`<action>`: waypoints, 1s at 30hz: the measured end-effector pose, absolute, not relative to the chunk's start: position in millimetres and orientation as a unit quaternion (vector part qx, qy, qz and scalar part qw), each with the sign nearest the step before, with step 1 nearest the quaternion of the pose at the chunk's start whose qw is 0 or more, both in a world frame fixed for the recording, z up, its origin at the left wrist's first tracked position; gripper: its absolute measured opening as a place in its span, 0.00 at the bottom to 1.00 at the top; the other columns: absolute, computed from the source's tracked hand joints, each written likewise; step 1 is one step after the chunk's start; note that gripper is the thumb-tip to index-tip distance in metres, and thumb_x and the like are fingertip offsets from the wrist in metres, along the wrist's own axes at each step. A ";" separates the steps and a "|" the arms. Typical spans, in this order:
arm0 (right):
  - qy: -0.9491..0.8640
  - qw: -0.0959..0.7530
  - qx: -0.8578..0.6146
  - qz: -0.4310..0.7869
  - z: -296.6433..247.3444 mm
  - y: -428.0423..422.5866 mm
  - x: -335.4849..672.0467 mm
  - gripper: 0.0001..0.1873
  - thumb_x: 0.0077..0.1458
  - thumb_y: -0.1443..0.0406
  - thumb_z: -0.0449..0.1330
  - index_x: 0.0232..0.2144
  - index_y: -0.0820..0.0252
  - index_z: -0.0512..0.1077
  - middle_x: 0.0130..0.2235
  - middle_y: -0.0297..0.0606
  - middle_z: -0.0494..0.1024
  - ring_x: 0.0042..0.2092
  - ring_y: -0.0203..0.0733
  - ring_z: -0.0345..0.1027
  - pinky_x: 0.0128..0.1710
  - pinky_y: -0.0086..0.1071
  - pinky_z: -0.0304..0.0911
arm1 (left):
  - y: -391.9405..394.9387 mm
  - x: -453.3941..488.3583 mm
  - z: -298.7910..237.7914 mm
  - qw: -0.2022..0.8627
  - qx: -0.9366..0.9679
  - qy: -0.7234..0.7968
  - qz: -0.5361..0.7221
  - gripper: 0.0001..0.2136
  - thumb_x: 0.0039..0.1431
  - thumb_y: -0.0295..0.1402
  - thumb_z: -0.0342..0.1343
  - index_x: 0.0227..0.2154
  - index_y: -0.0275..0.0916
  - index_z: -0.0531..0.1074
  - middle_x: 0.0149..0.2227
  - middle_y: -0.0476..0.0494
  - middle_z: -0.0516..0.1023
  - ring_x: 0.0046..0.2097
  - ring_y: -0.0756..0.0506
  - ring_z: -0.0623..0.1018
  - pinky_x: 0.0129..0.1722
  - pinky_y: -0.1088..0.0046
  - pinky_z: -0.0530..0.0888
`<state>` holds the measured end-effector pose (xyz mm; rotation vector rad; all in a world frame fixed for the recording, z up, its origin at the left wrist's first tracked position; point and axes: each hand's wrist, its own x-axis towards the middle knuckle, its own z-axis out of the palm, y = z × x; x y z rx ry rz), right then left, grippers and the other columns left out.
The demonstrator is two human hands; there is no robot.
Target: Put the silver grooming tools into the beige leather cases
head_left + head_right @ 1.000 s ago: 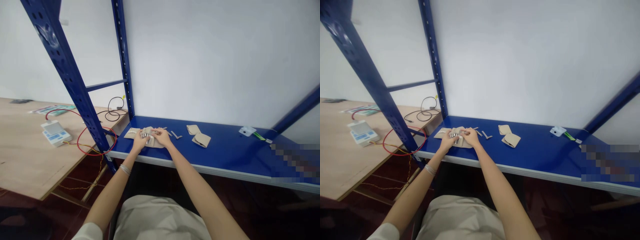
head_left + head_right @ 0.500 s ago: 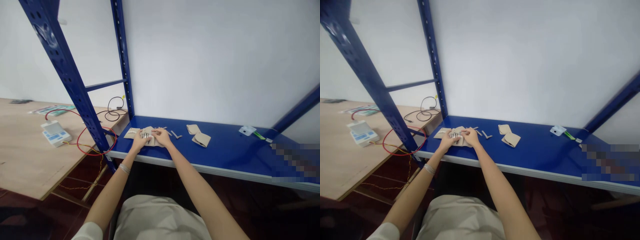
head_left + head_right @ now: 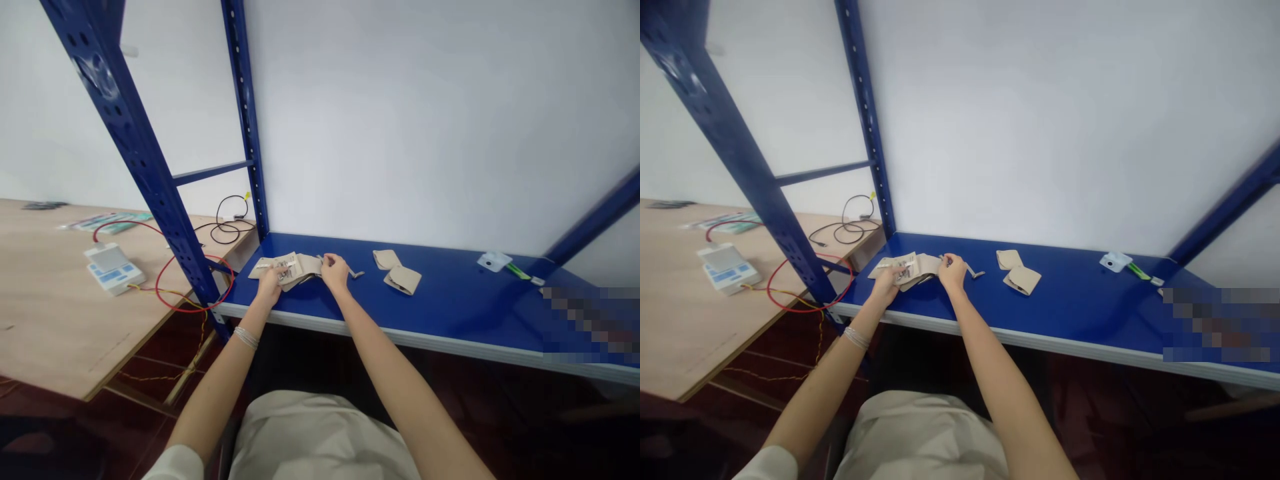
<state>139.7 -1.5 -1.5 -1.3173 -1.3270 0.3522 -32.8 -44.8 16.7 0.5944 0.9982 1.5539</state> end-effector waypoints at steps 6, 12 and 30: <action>-0.560 0.579 -0.549 0.224 -2.2 -0.3 137.2 0.10 0.51 0.66 0.56 0.34 0.60 0.77 0.37 0.43 0.80 0.39 0.45 0.73 0.47 0.40 0.66 | -46.3 -33.8 19.6 0.578 0.234 0.421 0.659 0.10 0.43 0.20 0.57 0.32 0.34 0.71 0.31 0.42 0.79 0.34 0.43 0.80 0.37 0.65 0.79; -0.486 0.632 -0.545 0.261 -6.9 3.9 140.3 0.12 0.47 0.67 0.57 0.36 0.61 0.75 0.35 0.43 0.80 0.37 0.44 0.74 0.43 0.39 0.69 | -46.2 -35.7 21.2 0.585 0.235 0.396 0.668 0.10 0.42 0.22 0.55 0.31 0.35 0.71 0.32 0.41 0.79 0.39 0.41 0.80 0.41 0.62 0.79; -0.648 0.525 -0.369 0.411 7.8 -16.9 128.3 0.31 0.35 0.61 0.72 0.45 0.59 0.75 0.43 0.41 0.78 0.37 0.40 0.72 0.38 0.34 0.69 | -49.9 -23.7 11.1 0.583 0.386 0.375 0.609 0.21 0.56 0.48 0.55 0.38 0.32 0.77 0.35 0.36 0.81 0.41 0.40 0.79 0.43 0.65 0.75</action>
